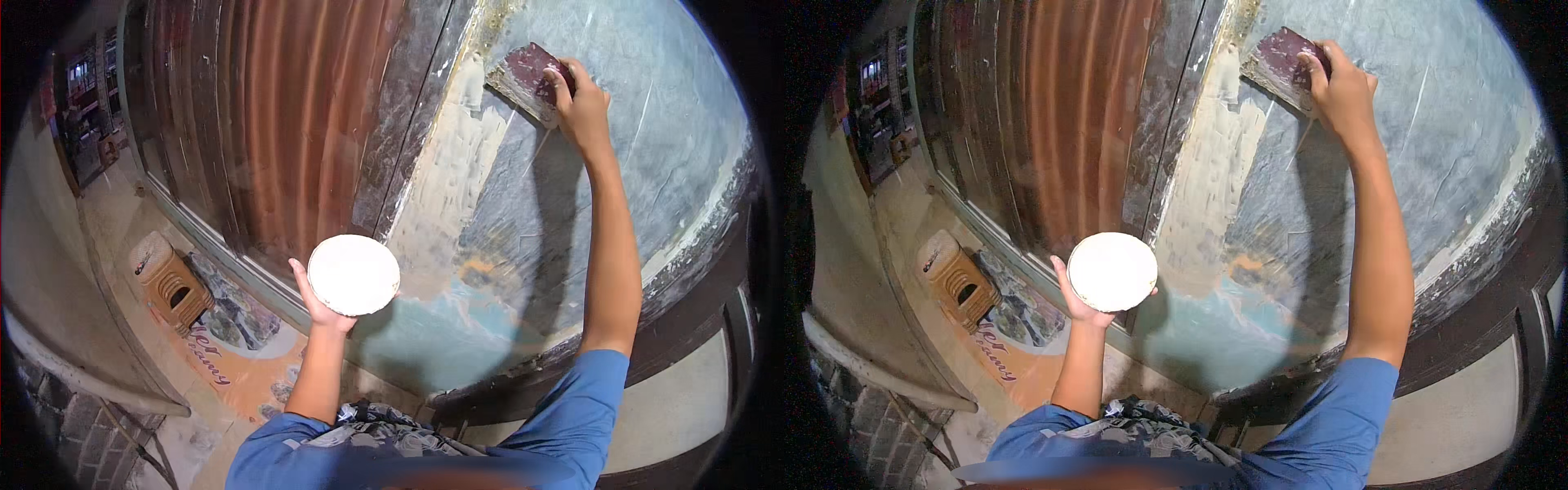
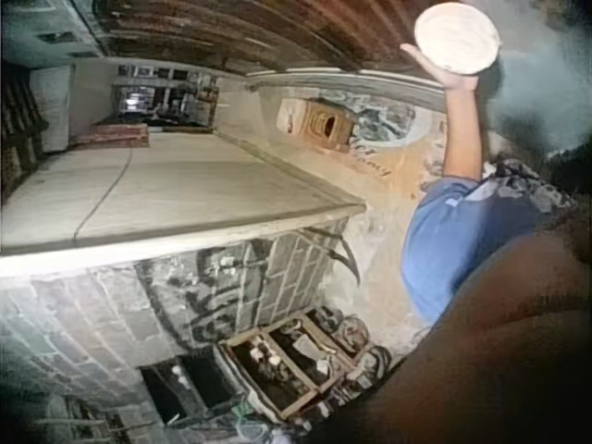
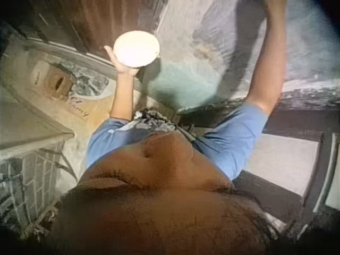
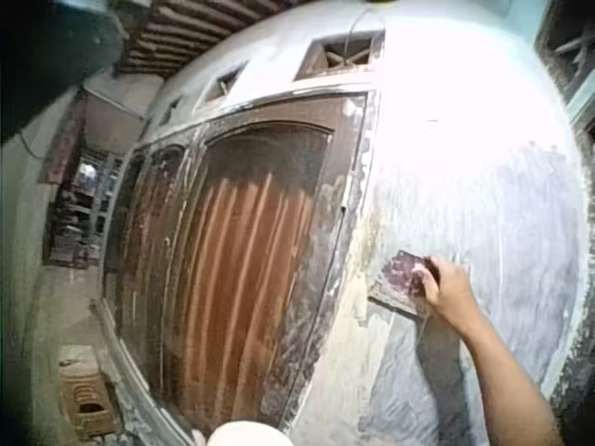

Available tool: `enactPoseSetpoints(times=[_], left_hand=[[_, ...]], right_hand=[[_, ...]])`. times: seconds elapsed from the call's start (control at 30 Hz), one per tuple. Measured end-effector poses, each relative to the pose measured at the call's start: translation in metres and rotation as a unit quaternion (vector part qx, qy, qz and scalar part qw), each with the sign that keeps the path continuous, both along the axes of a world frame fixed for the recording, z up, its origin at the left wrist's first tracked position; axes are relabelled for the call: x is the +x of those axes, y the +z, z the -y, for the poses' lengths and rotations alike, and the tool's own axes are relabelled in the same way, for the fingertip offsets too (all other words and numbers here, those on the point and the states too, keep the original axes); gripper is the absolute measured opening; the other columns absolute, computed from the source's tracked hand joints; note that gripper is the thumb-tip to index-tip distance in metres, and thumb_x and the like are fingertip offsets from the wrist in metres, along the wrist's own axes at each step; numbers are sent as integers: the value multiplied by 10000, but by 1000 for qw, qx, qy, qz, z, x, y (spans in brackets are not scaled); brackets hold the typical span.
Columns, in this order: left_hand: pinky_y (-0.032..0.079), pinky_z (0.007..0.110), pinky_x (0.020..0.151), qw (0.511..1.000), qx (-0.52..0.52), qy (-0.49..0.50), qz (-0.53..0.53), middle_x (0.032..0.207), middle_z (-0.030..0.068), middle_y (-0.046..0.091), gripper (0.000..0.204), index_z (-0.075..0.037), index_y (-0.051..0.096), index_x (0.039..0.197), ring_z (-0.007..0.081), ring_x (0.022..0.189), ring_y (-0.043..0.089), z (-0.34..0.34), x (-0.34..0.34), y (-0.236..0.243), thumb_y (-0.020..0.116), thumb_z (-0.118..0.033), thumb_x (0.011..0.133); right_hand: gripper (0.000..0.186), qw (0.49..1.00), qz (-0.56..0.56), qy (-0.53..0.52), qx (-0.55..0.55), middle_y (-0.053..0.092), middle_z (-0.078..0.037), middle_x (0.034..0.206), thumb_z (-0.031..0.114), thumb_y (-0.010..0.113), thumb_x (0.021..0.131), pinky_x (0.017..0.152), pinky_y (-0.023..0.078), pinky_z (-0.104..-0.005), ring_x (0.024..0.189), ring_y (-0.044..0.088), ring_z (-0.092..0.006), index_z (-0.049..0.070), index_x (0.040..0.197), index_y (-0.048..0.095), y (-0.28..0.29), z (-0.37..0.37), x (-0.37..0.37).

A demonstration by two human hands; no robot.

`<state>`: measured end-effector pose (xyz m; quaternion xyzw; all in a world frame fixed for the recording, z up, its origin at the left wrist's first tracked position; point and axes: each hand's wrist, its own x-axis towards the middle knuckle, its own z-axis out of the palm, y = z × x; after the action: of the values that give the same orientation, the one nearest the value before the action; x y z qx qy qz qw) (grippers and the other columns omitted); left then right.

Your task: The person patches a damaged wall surface with putty using a plastic scraper.

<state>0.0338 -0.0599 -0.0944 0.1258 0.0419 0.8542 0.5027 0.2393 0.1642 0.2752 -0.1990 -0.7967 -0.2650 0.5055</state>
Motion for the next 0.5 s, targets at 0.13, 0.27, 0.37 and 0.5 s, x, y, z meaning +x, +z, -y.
enactPoseSetpoints(times=[0.13,0.27,0.37,0.5], left_hand=[[398,840,836,1000,20,7,1,1456,207,450,960,-123,428,1442,529,1223,494,-5,-6,-2,342,-858,831],[402,835,842,999,23,-21,11,1457,209,447,965,-124,423,1446,526,1227,492,0,-6,3,337,-862,829],[448,784,865,998,51,-33,-4,1419,189,484,954,-89,450,1413,479,1211,529,2,-7,4,337,-848,846],[425,818,843,999,16,-27,12,1415,177,490,943,-109,459,1409,487,1202,531,5,-7,10,336,-851,842]], right_hand=[[262,999,18,-34,3,740,-87,954,363,560,989,861,362,-428,893,692,-303,177,1149,651,3,-1,-10],[279,997,7,-71,9,739,-88,991,374,564,985,879,358,-440,928,689,-306,181,1168,650,13,-6,-15],[319,999,-20,-17,-34,736,-106,1017,410,577,975,918,348,-467,978,685,-313,179,1184,647,28,-9,-10],[313,998,38,-52,-3,733,-110,995,410,591,967,904,353,-472,960,686,-316,177,1170,642,15,-5,-13]])
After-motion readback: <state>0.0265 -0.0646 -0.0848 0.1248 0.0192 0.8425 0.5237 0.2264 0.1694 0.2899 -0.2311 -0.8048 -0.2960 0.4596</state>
